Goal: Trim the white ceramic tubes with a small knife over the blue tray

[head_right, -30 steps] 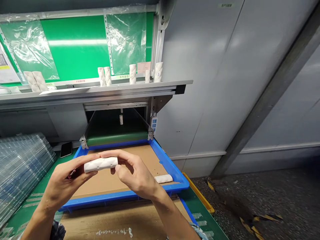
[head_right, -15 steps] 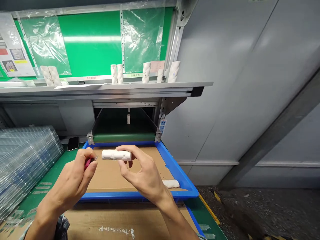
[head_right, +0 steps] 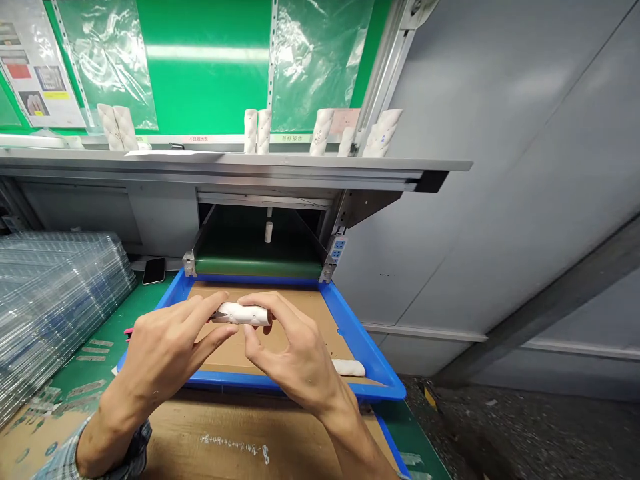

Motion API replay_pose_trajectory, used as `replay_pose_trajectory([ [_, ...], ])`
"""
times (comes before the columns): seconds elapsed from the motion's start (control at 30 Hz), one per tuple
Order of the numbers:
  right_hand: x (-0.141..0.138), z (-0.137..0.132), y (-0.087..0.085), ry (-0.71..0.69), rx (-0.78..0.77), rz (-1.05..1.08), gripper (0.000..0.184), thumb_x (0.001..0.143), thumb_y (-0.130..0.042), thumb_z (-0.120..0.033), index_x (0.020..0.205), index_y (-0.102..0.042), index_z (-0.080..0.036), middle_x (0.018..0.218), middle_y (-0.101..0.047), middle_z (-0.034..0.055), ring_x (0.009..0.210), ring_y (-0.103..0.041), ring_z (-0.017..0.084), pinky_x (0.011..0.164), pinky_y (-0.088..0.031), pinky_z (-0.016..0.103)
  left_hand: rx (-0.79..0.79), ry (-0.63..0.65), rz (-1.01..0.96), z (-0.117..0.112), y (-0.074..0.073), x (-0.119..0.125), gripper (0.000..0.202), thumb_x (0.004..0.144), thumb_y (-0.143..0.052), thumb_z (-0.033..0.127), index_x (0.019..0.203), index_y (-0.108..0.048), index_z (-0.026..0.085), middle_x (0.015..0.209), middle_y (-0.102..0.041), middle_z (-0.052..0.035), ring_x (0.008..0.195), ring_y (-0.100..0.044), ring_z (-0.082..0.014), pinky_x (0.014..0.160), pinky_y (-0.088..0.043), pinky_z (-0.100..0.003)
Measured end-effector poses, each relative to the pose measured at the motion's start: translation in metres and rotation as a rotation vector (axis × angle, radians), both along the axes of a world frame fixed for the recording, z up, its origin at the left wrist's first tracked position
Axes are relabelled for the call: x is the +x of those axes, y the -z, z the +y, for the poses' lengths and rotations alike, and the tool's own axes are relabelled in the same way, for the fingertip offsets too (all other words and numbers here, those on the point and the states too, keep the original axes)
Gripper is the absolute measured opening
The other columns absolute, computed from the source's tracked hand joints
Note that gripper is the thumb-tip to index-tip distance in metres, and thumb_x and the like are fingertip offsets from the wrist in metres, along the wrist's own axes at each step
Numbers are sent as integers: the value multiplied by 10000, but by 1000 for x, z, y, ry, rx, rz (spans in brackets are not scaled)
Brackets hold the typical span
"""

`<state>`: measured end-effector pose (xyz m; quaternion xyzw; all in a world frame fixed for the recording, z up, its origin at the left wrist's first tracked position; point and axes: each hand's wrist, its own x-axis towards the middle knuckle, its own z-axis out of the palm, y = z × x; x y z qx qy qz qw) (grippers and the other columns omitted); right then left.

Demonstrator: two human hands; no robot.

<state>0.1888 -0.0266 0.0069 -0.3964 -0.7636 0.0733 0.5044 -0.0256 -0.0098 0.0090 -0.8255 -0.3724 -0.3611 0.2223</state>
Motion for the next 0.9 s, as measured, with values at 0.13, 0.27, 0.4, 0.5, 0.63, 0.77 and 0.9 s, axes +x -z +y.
replay_pose_trajectory([
  [0.13,-1,-1,-1,-6,12,-9,280,931,-631,-125,1168,-682,-264,1087,-782,-1,960,-754,186,811,-591,286,-11,-4,0,0,-2,1,486,1170,-355,512,1161,-708,179,849,-787,-18,641,-729,-189,535,-336,-362],
  [0.27,0,-1,0,-3,19,-23,288,940,-640,-124,1188,-681,-265,1109,-786,-3,982,-761,182,845,-594,279,-31,-17,7,-1,-3,1,500,1175,-318,516,1179,-701,194,830,-783,-5,632,-722,-183,540,-346,-352],
  [0.4,0,-1,1,-5,43,-38,310,939,-644,-120,1211,-673,-266,1134,-789,-1,1020,-769,182,884,-598,275,-55,-29,22,-2,-2,1,512,1175,-307,522,1184,-703,198,835,-782,-10,639,-723,-187,549,-339,-348],
  [0.5,0,-1,0,-5,70,-35,309,939,-645,-120,1210,-668,-266,1136,-792,-1,1023,-775,178,890,-603,270,-52,-34,36,-2,-1,1,487,1174,-334,515,1199,-704,200,808,-763,-4,622,-706,-180,544,-312,-343],
  [0.63,-1,-2,-1,4,74,-29,292,939,-652,-124,1196,-671,-262,1125,-803,12,1020,-784,193,877,-614,289,-11,-40,57,-2,-1,1,491,1174,-338,503,1180,-718,191,745,-719,5,584,-672,-178,544,-296,-351],
  [0.77,-1,-5,-1,5,60,-20,287,930,-650,-121,1179,-681,-260,1113,-810,27,1002,-789,216,864,-628,321,8,-41,65,-3,-2,0,471,1164,-378,503,1207,-727,190,741,-707,5,603,-672,-190,556,-294,-360],
  [0.9,0,-6,-2,-6,39,-8,274,930,-652,-126,1168,-686,-259,1100,-804,22,991,-783,214,863,-623,320,28,-33,69,-3,-2,2,488,1162,-370,503,1224,-738,187,716,-685,4,585,-649,-189,566,-308,-352],
])
